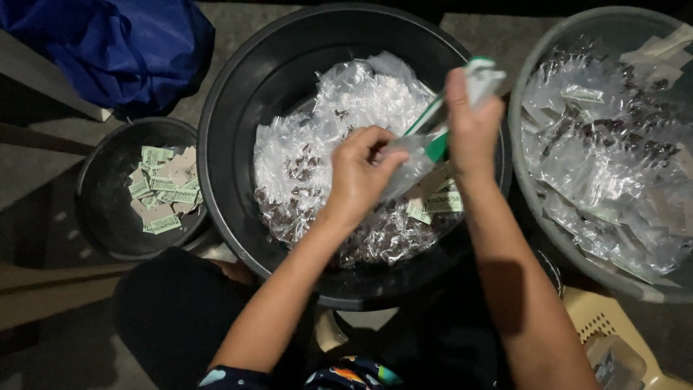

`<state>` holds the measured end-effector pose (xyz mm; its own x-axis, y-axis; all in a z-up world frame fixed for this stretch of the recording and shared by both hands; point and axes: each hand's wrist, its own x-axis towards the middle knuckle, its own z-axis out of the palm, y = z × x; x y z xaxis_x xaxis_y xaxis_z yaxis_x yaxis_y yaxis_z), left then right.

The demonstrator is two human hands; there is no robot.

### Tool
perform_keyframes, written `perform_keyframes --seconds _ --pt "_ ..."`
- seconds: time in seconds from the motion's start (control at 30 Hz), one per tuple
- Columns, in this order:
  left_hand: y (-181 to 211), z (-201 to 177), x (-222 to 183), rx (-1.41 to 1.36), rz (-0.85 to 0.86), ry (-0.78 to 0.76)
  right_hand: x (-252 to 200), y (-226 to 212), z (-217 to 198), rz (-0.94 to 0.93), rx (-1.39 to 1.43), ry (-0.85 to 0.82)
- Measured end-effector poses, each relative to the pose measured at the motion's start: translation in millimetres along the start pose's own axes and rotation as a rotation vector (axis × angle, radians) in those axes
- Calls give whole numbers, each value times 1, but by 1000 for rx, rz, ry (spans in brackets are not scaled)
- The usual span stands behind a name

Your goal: Stapling identification labels onto small plastic bags containing metal components

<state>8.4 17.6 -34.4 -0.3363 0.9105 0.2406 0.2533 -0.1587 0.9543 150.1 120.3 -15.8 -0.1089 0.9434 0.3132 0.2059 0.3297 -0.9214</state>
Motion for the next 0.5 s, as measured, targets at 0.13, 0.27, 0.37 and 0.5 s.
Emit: perform_keyframes --seconds 0.13,0.27,0.37,0.5 --pt "40 -2 -7 -70 -44 -49 -7 -12 10 -80 -39 14" --pt "34 -1 -6 -52 -115 -65 -5 -6 15 -69 -22 16" --pt "26 1 -10 -63 -123 -47 -7 0 15 -82 -57 5" --pt "-12 7 -8 -51 -143 8 -14 -12 21 3 50 79"
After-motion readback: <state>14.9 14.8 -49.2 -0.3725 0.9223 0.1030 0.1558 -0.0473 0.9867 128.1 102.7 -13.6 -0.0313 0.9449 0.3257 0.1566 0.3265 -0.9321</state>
